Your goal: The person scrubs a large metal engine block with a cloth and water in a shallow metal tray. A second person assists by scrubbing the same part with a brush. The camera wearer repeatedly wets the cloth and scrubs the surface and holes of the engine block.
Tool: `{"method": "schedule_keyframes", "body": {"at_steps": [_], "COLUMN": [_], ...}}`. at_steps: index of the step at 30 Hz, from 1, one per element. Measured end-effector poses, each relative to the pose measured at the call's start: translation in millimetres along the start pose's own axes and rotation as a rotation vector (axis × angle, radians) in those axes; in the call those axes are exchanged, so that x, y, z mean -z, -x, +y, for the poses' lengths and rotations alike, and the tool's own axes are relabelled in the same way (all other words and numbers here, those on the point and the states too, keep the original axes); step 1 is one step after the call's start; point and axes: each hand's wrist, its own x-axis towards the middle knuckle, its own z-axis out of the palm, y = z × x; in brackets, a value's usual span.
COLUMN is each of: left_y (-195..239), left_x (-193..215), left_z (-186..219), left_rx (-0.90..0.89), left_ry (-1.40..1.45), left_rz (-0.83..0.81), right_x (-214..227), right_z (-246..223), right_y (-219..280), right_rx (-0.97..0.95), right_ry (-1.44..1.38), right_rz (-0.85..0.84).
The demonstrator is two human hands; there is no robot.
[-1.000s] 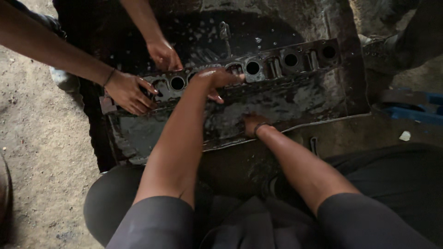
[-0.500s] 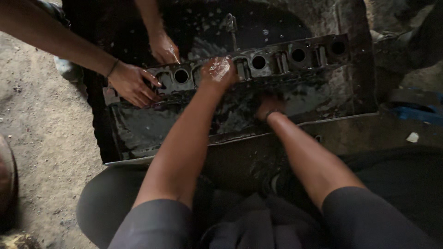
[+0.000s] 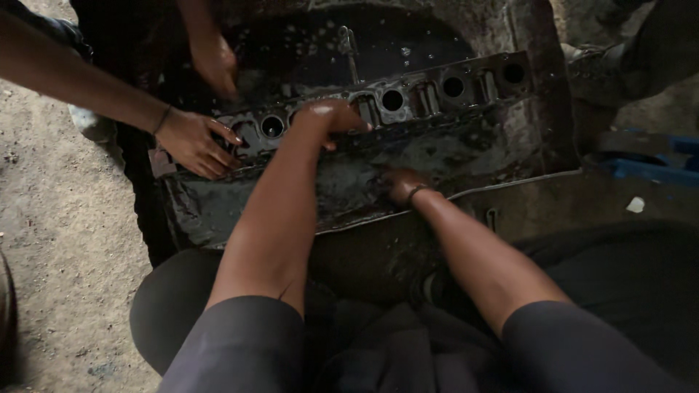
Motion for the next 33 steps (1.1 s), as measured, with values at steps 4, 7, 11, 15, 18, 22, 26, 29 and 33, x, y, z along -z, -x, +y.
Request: {"method": "schedule_keyframes", "body": {"at_steps": [4,7,11,15,18,22,26,29,33], "left_y": [-4.0,-1.8,14.3,14.0,8.3,18.0,3.9,-24.3,-25.1], "left_x": [-10.6,-15.1,-5.6,-2.2,-5.8,4.3,-1.5,-16.3,-29.7], "left_z": [-8.2,-6.4,-12.2,-15.6,-11.5,-5.1,-12.7,-28.9,-31.0], "left_rx": [-0.03,-0.056,0.011,-0.148,-0.144,0.028,0.035,-0.17,-0.13], "left_ry": [-0.303,-0.384,-0.217,-0.31,-0.583,-0.281,-0.26,-0.421,-0.523], "left_rz": [0.227,0.399,0.24,0.183,0.191,0.0,0.001,0.19,0.424], "right_x": [-3.9,9.7,44.2,41.7,33.3,25.7,5.2,-5.7,-7.1], "right_z": [29.9,24.8,-16.4,-42.7,-38.9,-25.4,-4.5,13.4,23.1], "right_y": [-20.0,-16.7,20.7,30.6,21.0,14.3,4.7,-9.2,-20.4], "right_rx": [-0.08,-0.15,-0.12,-0.129,-0.124,-0.157,-0.033,0.018,0.0], "right_ry": [0.001,-0.047,0.138,0.154,0.126,0.168,0.18,0.121,-0.021], "right_rz": [0.195,0.259,0.161,0.152,0.137,0.105,0.04,-0.028,0.08]}}
